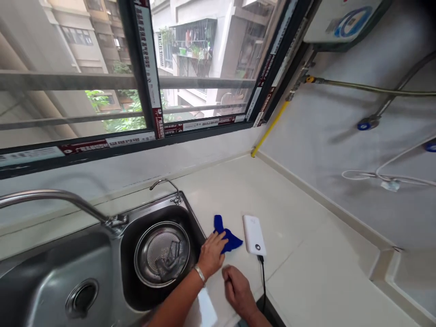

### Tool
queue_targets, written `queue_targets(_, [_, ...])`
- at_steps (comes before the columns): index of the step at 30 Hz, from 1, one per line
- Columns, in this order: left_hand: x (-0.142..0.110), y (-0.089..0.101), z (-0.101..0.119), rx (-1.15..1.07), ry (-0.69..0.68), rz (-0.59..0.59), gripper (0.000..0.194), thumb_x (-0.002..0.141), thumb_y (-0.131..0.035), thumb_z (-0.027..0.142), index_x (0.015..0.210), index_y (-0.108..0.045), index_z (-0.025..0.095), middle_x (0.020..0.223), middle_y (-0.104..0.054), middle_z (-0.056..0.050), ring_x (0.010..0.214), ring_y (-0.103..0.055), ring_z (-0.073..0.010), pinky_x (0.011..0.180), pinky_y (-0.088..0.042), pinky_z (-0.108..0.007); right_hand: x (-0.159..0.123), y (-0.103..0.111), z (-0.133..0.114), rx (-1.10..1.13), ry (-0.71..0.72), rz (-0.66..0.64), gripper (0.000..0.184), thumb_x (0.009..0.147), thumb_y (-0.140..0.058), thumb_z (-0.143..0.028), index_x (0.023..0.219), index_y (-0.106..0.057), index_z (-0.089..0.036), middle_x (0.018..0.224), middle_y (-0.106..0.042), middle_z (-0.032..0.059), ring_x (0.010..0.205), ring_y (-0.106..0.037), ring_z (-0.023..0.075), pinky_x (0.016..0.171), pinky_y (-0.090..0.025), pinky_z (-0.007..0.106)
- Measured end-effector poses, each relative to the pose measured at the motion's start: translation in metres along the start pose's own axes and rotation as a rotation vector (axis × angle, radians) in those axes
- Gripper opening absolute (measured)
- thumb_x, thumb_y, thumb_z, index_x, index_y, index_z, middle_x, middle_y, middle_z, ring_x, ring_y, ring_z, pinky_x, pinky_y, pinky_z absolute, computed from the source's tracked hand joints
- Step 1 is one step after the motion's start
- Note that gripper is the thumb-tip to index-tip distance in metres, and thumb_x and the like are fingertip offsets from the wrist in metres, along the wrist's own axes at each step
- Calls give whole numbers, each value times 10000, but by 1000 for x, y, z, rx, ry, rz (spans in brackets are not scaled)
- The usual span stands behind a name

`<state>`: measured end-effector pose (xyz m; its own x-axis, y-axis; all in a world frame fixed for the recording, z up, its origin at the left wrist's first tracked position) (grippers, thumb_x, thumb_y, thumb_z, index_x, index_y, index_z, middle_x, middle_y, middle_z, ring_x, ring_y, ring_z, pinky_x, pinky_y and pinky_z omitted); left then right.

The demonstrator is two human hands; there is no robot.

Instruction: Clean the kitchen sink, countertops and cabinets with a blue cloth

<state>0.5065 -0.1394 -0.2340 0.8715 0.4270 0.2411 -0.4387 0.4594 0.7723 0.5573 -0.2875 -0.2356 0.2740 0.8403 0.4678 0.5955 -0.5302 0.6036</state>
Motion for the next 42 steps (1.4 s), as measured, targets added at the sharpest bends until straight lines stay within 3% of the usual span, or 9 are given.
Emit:
queue_targets(5, [-33, 23, 20, -79, -14, -164, 553, 843, -581, 87, 1369, -574, 259, 1519, -532, -27, 1387, -503, -245, 1165, -440, -458, -6, 3, 3, -7, 15, -1, 197, 903, -330, -81, 894, -461, -227, 780, -490, -12, 700, -504, 169, 660, -403, 275])
queue_targets(10, [-89, 102, 0, -220, 154, -7, 431, 941, -533, 222, 1371, -567, 222, 1405, -632, -83, 1307, -581, -192, 1136, -466, -388, -12, 3, 7, 36, -2, -32, 191, 921, -342, -95, 906, -482, -223, 815, -525, -4, 733, -528, 168, 706, -421, 278])
queue_targets(13, [-158, 153, -17, -161, 317, 146, 412, 969, -491, 284, 1366, -569, 211, 1388, -644, -91, 1294, -594, -199, 1149, -456, -411, -13, 6, 7, 32, -11, -32, 183, 920, -348, -106, 910, -490, -221, 823, -533, -2, 749, -537, 171, 731, -422, 285])
queue_targets(17, [-286, 199, -31, 122, 544, 304, 447, 989, -424, 317, 1416, -530, 238, 1491, -557, -74, 1380, -517, -216, 1190, -406, -451, -13, 7, 7, 9, -15, -32, 175, 914, -351, -123, 899, -495, -220, 804, -533, -5, 725, -534, 172, 723, -410, 291])
queue_targets(20, [-379, 202, -30, 370, 752, 387, 473, 975, -402, 310, 1423, -527, 228, 1521, -520, -90, 1399, -496, -252, 1173, -429, -487, -13, 8, 7, 3, -9, -24, 162, 908, -359, -140, 892, -498, -220, 786, -530, -6, 709, -536, 175, 716, -406, 295])
queue_targets(23, [-433, 184, -22, 560, 965, 487, 485, 949, -379, 275, 1384, -558, 156, 1492, -532, -165, 1348, -545, -304, 1126, -477, -523, -14, 8, 7, -7, 15, -18, 153, 904, -365, -153, 895, -502, -219, 781, -533, -5, 700, -537, 178, 713, -401, 300])
queue_targets(26, [-431, 159, -8, 664, 993, 476, 474, 935, -419, 296, 1322, -610, 101, 1480, -532, -205, 1370, -512, -346, 1149, -443, -544, -15, 8, 7, -20, 38, -13, 138, 896, -370, -160, 892, -494, -219, 786, -538, -1, 693, -536, 181, 701, -392, 307])
queue_targets(31, [-382, 125, 25, 694, 950, 443, 470, 934, -512, 397, 1315, -638, 150, 1478, -556, -146, 1415, -452, -370, 1133, -454, -570, -15, 6, 8, -42, 48, -15, 124, 879, -376, -156, 890, -482, -220, 797, -542, 9, 699, -535, 192, 701, -382, 324])
queue_targets(42, [-253, 68, 72, 404, 546, 222, 348, 968, -515, 322, 1266, -679, 249, 1402, -635, -74, 1415, -472, -289, 1093, -508, -549, -11, 3, 5, -85, 41, -22, 135, 835, -367, -118, 867, -447, -222, 751, -510, 14, 678, -511, 205, 661, -353, 321])
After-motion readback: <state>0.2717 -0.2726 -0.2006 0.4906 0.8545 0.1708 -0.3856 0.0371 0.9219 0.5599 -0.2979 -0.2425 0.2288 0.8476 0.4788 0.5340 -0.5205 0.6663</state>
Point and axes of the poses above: each hand's wrist, its own x-axis towards the middle knuckle, its own y-axis out of the back of the hand, z = x × y, the point moved 3 cm from there along x, towards the middle knuckle
